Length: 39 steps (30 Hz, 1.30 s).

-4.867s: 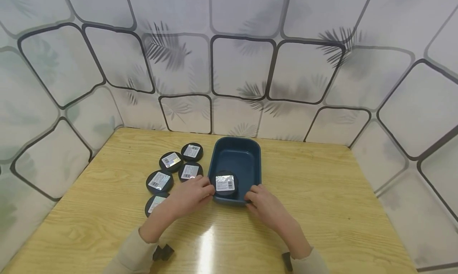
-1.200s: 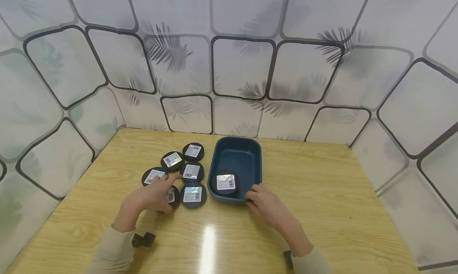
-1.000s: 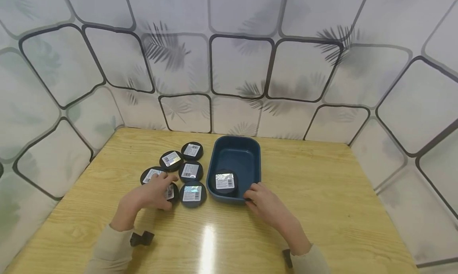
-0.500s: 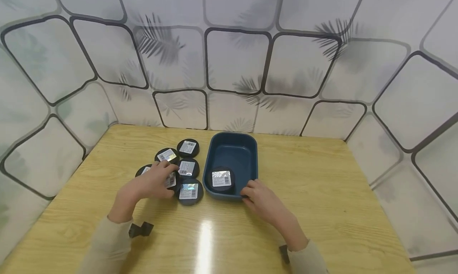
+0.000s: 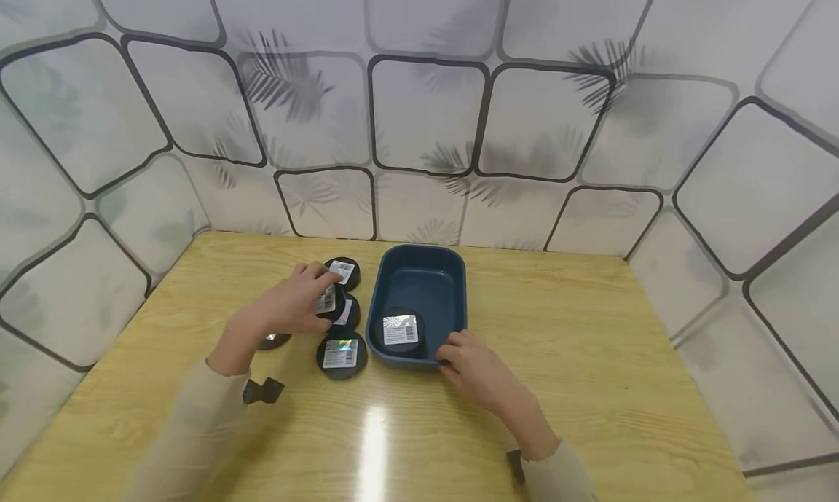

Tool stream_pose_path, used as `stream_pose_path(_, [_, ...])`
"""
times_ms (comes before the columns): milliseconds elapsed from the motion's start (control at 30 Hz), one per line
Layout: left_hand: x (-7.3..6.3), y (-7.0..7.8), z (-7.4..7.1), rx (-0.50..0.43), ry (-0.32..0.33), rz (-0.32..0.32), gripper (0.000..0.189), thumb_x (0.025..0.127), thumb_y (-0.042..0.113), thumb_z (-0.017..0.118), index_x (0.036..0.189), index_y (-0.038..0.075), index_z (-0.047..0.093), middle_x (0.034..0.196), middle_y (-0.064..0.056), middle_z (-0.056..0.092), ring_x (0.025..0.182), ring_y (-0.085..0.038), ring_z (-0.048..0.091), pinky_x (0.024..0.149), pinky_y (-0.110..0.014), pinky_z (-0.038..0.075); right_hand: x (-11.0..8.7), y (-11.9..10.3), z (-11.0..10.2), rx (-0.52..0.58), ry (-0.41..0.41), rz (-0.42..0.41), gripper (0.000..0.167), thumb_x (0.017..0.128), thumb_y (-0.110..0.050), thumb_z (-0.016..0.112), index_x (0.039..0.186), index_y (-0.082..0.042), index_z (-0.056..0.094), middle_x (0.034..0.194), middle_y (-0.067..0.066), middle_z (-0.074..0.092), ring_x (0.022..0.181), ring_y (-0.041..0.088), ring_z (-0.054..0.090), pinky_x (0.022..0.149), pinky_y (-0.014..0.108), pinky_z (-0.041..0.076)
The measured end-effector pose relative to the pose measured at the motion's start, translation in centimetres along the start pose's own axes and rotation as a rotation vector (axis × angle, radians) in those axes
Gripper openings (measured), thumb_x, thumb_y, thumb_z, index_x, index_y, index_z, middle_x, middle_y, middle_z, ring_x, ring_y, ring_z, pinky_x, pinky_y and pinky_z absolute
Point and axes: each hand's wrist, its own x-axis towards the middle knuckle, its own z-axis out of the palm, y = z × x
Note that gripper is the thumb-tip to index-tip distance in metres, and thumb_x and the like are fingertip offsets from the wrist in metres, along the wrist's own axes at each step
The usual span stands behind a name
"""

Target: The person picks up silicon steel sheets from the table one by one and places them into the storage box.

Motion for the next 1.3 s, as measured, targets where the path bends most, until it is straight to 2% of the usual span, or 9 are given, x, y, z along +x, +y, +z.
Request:
stream_pose_path(233, [2.2, 0.2, -1.6, 0.004, 0.016, 0.047, 0.072, 0.082, 0.023, 0.075, 0.145, 0.004, 0.045, 0.137, -0.022, 0.043, 0.121, -0.039, 0.039, 0.091, -0.051, 0.045, 0.0, 0.0, 0.0, 0.006, 0.009, -0.01, 0.011, 0.084, -0.004, 0.077, 0.094, -0.009, 0.075, 0.09, -0.003, 0.06, 0.084, 0.013, 0.053, 0.072, 0.029, 0.05])
stream_pose_path(400, [4.4, 0.9, -2.0, 0.009, 0.043, 0.077, 0.072, 0.084, 0.025, 0.073, 0.146, 0.006, 0.043, 0.137, -0.021, 0.041, 0.119, -0.036, 0.038, 0.09, -0.048, 0.046, -0.1, 0.1, 0.1, 0.005, 0.01, -0.017, 0.011, 0.085, -0.004, 0.077, 0.094, -0.01, 0.075, 0.09, -0.003, 0.06, 0.084, 0.013, 0.053, 0.072, 0.028, 0.05])
stream_pose_path(600, [6.6, 2.5, -1.7, -0.006, 0.12, 0.106, 0.071, 0.085, 0.026, 0.073, 0.146, 0.007, 0.043, 0.136, -0.021, 0.041, 0.118, -0.036, 0.036, 0.088, -0.048, 0.046, -0.2, 0.2, 0.3, 0.008, 0.027, -0.02, 0.011, 0.084, -0.004, 0.077, 0.093, -0.01, 0.075, 0.088, -0.004, 0.059, 0.083, 0.012, 0.052, 0.072, 0.028, 0.049])
stream_pose_path(800, [8.4, 3.8, -0.6, -0.01, 0.149, 0.109, 0.072, 0.085, 0.03, 0.072, 0.147, 0.009, 0.043, 0.138, -0.018, 0.04, 0.119, -0.034, 0.036, 0.086, -0.046, 0.047, -0.3, 0.2, 0.0, 0.007, 0.029, -0.024, 0.011, 0.084, -0.004, 0.078, 0.093, -0.01, 0.075, 0.088, -0.005, 0.058, 0.083, 0.011, 0.051, 0.072, 0.029, 0.049])
stream_pose_path(1033, [10.4, 4.8, 0.7, 0.062, 0.104, 0.115, 0.071, 0.085, 0.032, 0.072, 0.146, 0.01, 0.044, 0.134, -0.016, 0.042, 0.113, -0.031, 0.037, 0.079, -0.044, 0.048, -0.2, 0.1, -0.1, -0.003, 0.006, -0.02, 0.01, 0.085, -0.005, 0.077, 0.093, -0.011, 0.075, 0.088, -0.004, 0.058, 0.083, 0.012, 0.052, 0.072, 0.028, 0.049])
stream_pose_path(1300, [12.3, 5.7, 1.6, 0.102, 0.005, 0.11, 0.07, 0.087, 0.033, 0.072, 0.146, 0.013, 0.043, 0.132, -0.012, 0.039, 0.119, -0.031, 0.034, 0.085, -0.049, 0.044, -0.1, 0.2, -0.1, -0.004, 0.008, -0.035, 0.01, 0.085, -0.005, 0.077, 0.093, -0.011, 0.075, 0.088, -0.005, 0.058, 0.082, 0.01, 0.051, 0.07, 0.027, 0.048])
